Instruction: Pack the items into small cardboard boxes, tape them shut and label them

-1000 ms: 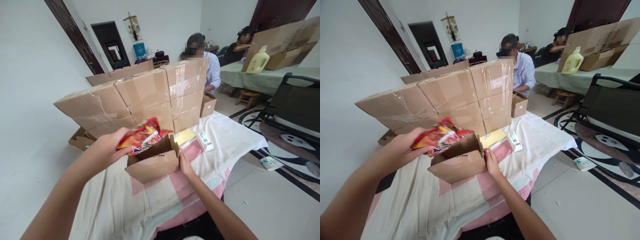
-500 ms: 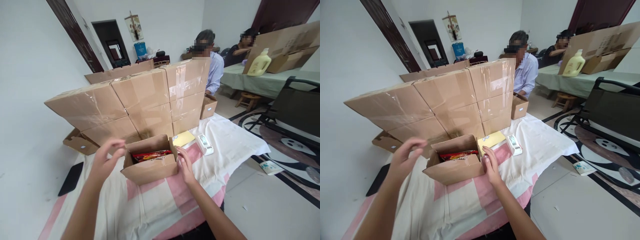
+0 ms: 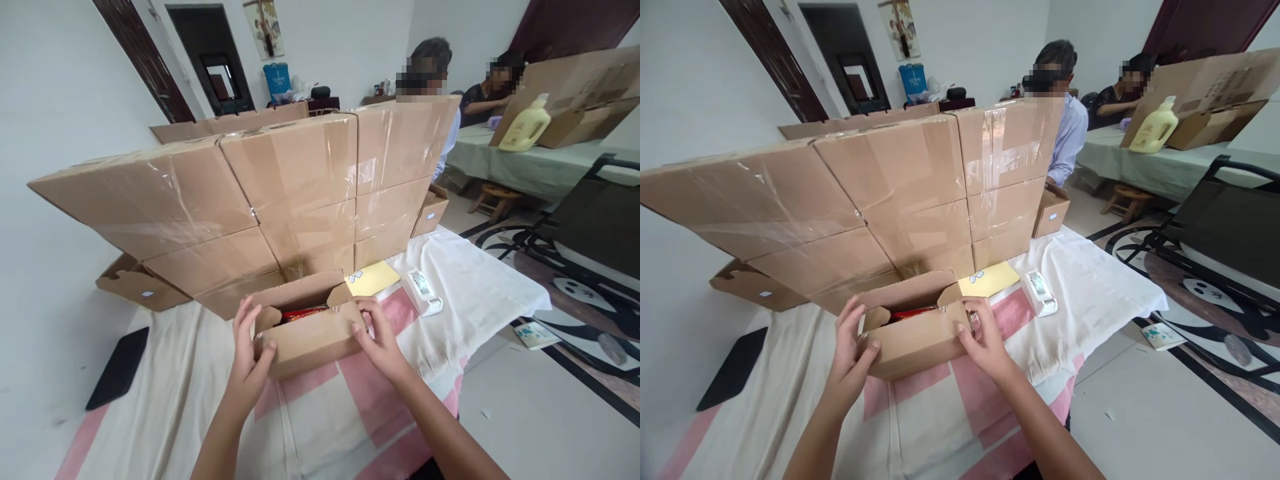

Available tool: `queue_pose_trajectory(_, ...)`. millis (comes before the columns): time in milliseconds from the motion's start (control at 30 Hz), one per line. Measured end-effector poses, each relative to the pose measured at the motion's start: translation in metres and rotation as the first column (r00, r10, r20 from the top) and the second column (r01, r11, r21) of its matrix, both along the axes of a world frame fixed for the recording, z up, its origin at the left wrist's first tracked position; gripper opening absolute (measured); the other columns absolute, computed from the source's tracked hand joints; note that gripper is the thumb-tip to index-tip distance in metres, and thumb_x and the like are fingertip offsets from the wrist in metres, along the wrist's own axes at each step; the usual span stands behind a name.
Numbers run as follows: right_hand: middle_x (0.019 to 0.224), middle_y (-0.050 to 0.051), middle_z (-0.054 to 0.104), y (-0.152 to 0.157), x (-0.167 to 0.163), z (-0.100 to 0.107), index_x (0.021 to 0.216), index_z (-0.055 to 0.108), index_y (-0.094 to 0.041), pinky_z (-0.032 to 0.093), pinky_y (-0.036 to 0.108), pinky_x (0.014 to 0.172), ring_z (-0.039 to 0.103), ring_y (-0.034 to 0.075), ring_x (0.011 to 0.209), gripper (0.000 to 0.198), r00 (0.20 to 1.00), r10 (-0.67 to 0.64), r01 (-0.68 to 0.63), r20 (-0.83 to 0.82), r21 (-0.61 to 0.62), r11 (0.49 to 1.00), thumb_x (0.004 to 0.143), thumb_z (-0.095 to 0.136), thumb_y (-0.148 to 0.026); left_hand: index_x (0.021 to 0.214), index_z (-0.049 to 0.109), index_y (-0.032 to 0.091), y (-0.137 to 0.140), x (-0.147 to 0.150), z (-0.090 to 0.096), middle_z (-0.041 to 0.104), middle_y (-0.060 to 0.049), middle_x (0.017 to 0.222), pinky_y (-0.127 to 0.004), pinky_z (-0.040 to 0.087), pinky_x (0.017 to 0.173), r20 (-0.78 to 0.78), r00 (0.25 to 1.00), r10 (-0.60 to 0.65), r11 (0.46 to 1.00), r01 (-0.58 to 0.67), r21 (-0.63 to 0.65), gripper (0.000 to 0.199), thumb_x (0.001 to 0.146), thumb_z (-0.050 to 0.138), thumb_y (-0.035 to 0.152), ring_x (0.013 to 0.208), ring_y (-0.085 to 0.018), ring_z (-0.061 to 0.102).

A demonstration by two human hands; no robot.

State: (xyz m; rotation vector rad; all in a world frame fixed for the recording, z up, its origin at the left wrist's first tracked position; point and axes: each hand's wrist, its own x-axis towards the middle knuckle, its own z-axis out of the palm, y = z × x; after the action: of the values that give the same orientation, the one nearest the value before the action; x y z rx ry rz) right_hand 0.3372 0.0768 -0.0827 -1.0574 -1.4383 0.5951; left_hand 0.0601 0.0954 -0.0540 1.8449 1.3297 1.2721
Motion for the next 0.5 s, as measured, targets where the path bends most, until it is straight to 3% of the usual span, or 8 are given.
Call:
queue_pose_trajectory(67, 0.139, 0.011, 0.05, 0.002, 0.0, 0.01, 0.143, 0.04, -0.032, 0.053, 0.038, 0.085, 0.057, 0.025, 0.113, 0.059, 0.998, -0.013, 0.007, -0.058, -0.104, 0.995, 0.089, 0.061, -0.023, 0.156, 0.028, 0.035, 0.007, 0.001, -0.003, 0.012, -0.003, 0.173, -0.056, 0.01, 0.13, 0.008, 1.0, -0.016, 1.0, 0.016, 0.004, 0.074, 0.088, 0.05, 0.016, 0.16, -0.026, 0.007)
queue_pose_trajectory(100, 0.146, 0.011, 0.045, 0.004, -0.001, 0.014, 0.15, 0.032, -0.033, 0.053, 0.037, 0.085, 0.057, 0.024, 0.113, 0.073, 0.998, 0.002, -0.01, -0.061, -0.134, 0.991, 0.084, 0.061, -0.019, 0.158, 0.021, 0.036, 0.009, 0.001, -0.005, 0.009, -0.002, 0.173, -0.055, 0.01, 0.13, 0.029, 0.999, -0.021, 1.0, 0.021, 0.008, 0.081, 0.085, 0.048, 0.013, 0.16, -0.025, 0.006)
queue_pose_trajectory(167, 0.153, 0.009, 0.041, 0.011, -0.002, 0.021, 0.156, 0.027, -0.034, 0.052, 0.04, 0.095, 0.054, 0.025, 0.118, 0.086, 0.998, 0.059, -0.061, -0.014, -0.126, 0.99, 0.078, 0.059, -0.014, 0.158, 0.016, 0.034, 0.01, -0.001, -0.009, 0.022, -0.006, 0.169, -0.054, 0.018, 0.129, 0.072, 0.997, 0.0, 0.997, -0.006, 0.072, 0.084, 0.083, 0.047, 0.012, 0.158, -0.024, 0.02)
queue_pose_trajectory(233, 0.145, 0.007, 0.053, 0.019, -0.004, 0.02, 0.15, 0.041, -0.032, 0.045, 0.046, 0.106, 0.051, 0.027, 0.125, 0.077, 0.997, 0.069, -0.069, 0.033, -0.019, 0.997, 0.077, 0.056, -0.012, 0.151, 0.031, 0.032, 0.007, -0.004, -0.008, 0.045, -0.008, 0.152, -0.055, 0.027, 0.125, -0.029, 0.999, 0.035, 0.991, -0.031, 0.133, 0.07, 0.086, 0.046, 0.013, 0.147, -0.025, 0.04)
queue_pose_trajectory(300, 0.121, 0.006, 0.07, 0.025, -0.008, 0.015, 0.13, 0.062, -0.03, 0.042, 0.05, 0.109, 0.049, 0.029, 0.126, 0.053, 0.999, 0.023, -0.027, 0.045, 0.102, 0.994, 0.081, 0.052, -0.012, 0.136, 0.051, 0.033, 0.002, -0.008, -0.003, 0.061, -0.005, 0.131, -0.057, 0.026, 0.121, -0.292, 0.956, 0.04, 0.989, 0.004, 0.148, 0.049, 0.091, 0.044, 0.016, 0.131, -0.025, 0.055)
queue_pose_trajectory(400, 0.094, 0.005, 0.076, 0.029, -0.012, 0.007, 0.101, 0.074, -0.029, 0.044, 0.051, 0.103, 0.053, 0.031, 0.12, 0.035, 0.998, -0.047, 0.039, 0.037, 0.179, 0.983, 0.087, 0.046, -0.011, 0.123, 0.064, 0.032, -0.006, -0.001, 0.012, 0.069, -0.004, 0.116, -0.06, 0.011, 0.12, -0.631, 0.77, 0.095, 0.973, 0.061, 0.221, 0.031, 0.095, 0.05, 0.028, 0.113, -0.027, 0.064)
queue_pose_trajectory(500, 0.093, 0.003, 0.077, 0.03, -0.011, 0.008, 0.1, 0.074, -0.03, 0.045, 0.05, 0.103, 0.054, 0.029, 0.116, 0.037, 0.998, -0.028, 0.016, 0.054, 0.211, 0.977, 0.09, 0.044, -0.01, 0.13, 0.063, 0.029, -0.009, 0.025, 0.027, 0.07, -0.008, 0.114, -0.06, 0.01, 0.117, -0.75, 0.645, 0.146, 0.94, 0.146, 0.309, 0.04, 0.094, 0.057, 0.045, 0.102, -0.029, 0.066)
